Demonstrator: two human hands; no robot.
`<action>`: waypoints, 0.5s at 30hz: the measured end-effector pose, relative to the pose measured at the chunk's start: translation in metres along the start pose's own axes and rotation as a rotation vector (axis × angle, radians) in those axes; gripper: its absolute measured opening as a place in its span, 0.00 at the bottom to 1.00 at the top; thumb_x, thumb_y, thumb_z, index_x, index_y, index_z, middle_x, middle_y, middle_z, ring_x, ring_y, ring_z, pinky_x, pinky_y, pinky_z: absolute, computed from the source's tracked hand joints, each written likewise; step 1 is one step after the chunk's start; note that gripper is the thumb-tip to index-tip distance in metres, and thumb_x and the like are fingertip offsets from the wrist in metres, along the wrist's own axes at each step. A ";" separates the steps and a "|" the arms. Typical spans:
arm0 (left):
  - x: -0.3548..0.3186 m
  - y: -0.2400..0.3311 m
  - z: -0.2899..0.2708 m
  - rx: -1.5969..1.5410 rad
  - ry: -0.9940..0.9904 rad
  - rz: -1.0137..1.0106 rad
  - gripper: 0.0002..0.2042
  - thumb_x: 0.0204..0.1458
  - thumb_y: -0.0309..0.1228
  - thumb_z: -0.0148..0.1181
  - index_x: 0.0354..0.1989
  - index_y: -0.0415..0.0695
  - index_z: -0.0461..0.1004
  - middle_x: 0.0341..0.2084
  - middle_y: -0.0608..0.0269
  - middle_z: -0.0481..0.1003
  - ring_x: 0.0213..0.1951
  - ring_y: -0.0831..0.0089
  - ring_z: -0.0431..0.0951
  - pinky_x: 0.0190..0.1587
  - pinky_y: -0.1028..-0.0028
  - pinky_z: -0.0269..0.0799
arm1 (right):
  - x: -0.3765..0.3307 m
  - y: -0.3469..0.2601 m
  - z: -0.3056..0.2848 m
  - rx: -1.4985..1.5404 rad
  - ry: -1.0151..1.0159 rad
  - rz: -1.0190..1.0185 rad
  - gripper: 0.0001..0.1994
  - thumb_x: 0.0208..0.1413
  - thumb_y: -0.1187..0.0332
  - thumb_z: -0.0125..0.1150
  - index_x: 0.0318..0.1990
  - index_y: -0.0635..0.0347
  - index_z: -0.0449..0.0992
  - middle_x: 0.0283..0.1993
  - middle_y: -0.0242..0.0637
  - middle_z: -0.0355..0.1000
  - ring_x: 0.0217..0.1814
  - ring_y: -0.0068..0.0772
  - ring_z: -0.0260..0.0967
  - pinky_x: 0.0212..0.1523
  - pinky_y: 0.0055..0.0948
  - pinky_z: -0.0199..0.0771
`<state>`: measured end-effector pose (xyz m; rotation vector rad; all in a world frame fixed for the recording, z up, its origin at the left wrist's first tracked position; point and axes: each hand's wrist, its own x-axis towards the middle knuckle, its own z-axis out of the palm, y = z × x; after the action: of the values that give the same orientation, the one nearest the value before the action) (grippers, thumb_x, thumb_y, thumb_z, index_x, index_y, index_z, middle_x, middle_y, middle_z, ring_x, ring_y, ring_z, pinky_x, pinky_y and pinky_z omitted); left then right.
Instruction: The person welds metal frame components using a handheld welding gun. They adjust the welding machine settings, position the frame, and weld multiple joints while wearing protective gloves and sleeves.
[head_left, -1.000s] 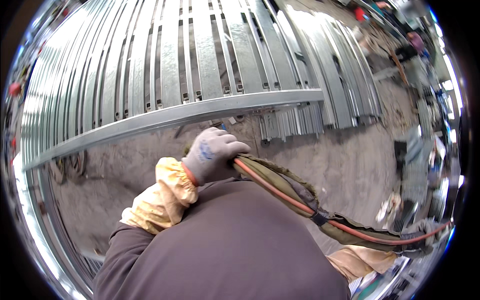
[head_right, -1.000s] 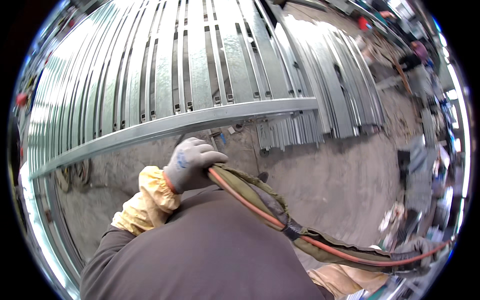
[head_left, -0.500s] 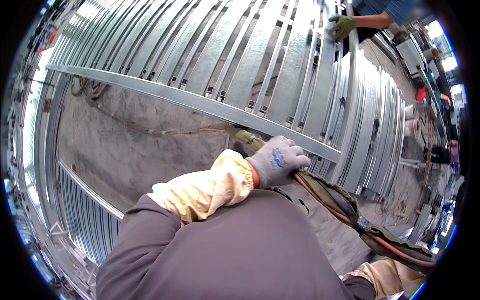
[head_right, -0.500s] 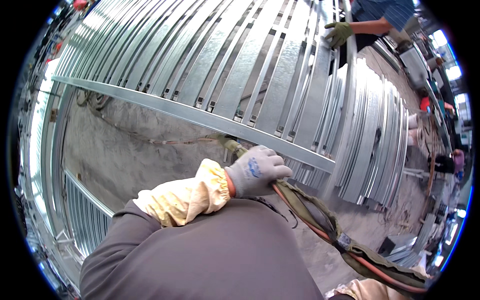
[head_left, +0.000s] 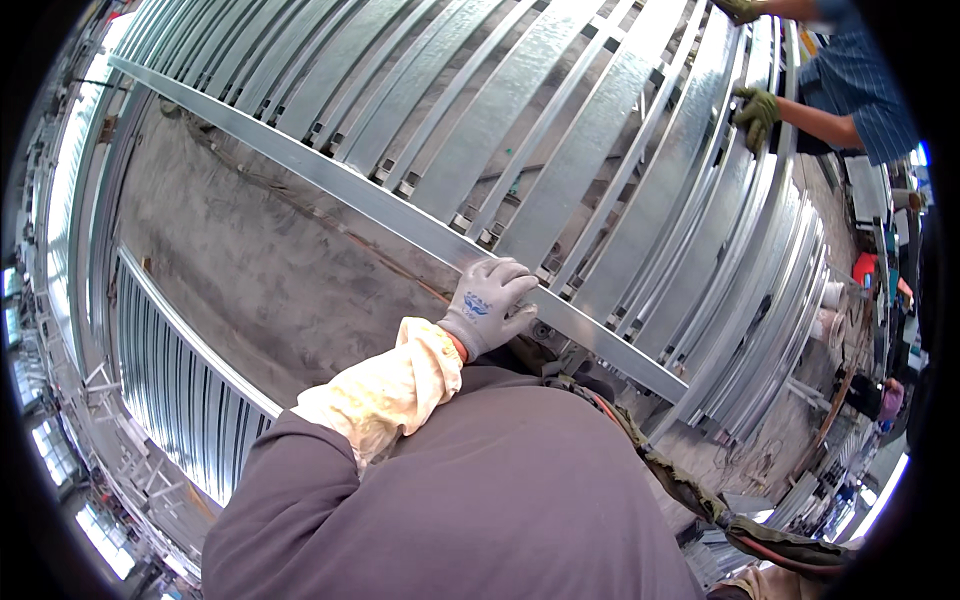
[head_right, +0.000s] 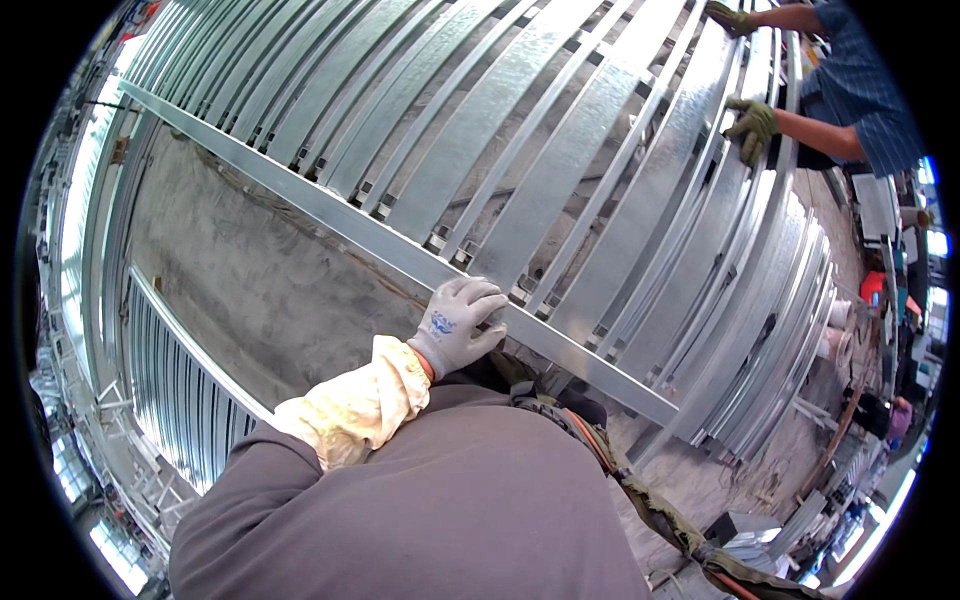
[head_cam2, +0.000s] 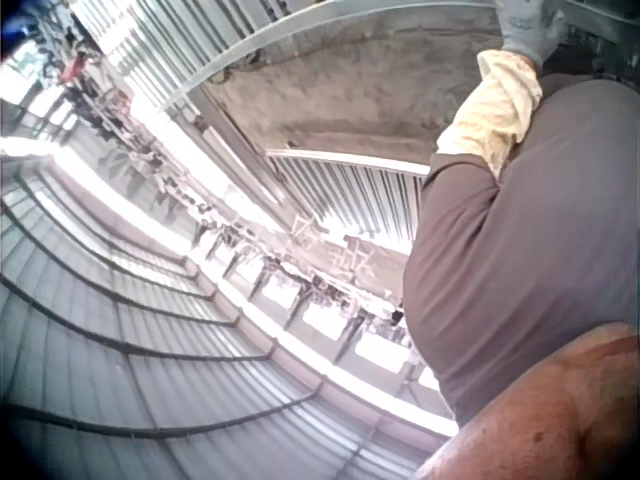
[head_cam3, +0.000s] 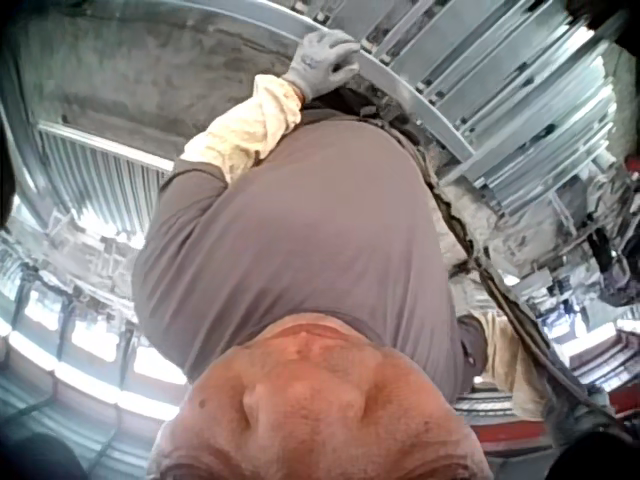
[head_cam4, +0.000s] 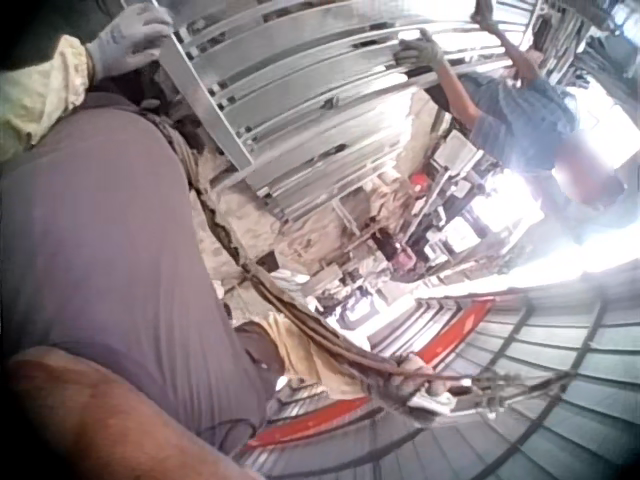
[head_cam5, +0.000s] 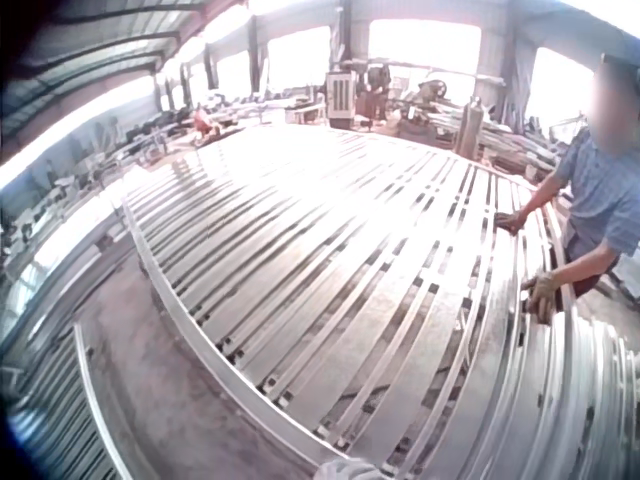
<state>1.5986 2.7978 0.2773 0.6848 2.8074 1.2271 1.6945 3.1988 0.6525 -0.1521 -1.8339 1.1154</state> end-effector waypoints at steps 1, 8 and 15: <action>0.002 -0.006 -0.001 0.012 0.022 0.009 0.18 0.46 0.39 0.68 0.47 0.49 0.78 0.48 0.63 0.76 0.53 0.58 0.75 0.56 0.56 0.69 | 0.006 0.005 0.014 0.027 -0.055 0.021 0.22 0.60 0.56 0.54 0.45 0.73 0.71 0.31 0.44 0.72 0.27 0.29 0.72 0.26 0.26 0.75; 0.011 -0.027 0.025 0.140 0.187 0.021 0.11 0.45 0.40 0.68 0.38 0.55 0.78 0.38 0.77 0.76 0.45 0.72 0.77 0.45 0.61 0.69 | 0.043 0.035 0.105 0.326 -0.439 0.149 0.23 0.62 0.54 0.53 0.45 0.72 0.71 0.31 0.46 0.73 0.27 0.31 0.73 0.26 0.26 0.75; 0.013 -0.026 0.037 0.269 0.233 -0.011 0.09 0.44 0.39 0.67 0.34 0.58 0.77 0.33 0.80 0.75 0.40 0.75 0.76 0.42 0.64 0.69 | 0.074 0.074 0.191 0.510 -0.802 0.332 0.25 0.63 0.51 0.52 0.44 0.72 0.71 0.30 0.48 0.73 0.26 0.33 0.73 0.26 0.27 0.75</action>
<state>1.5827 2.8132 0.2353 0.5645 3.2032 0.9961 1.4820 3.1607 0.6206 0.3530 -2.1599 2.0527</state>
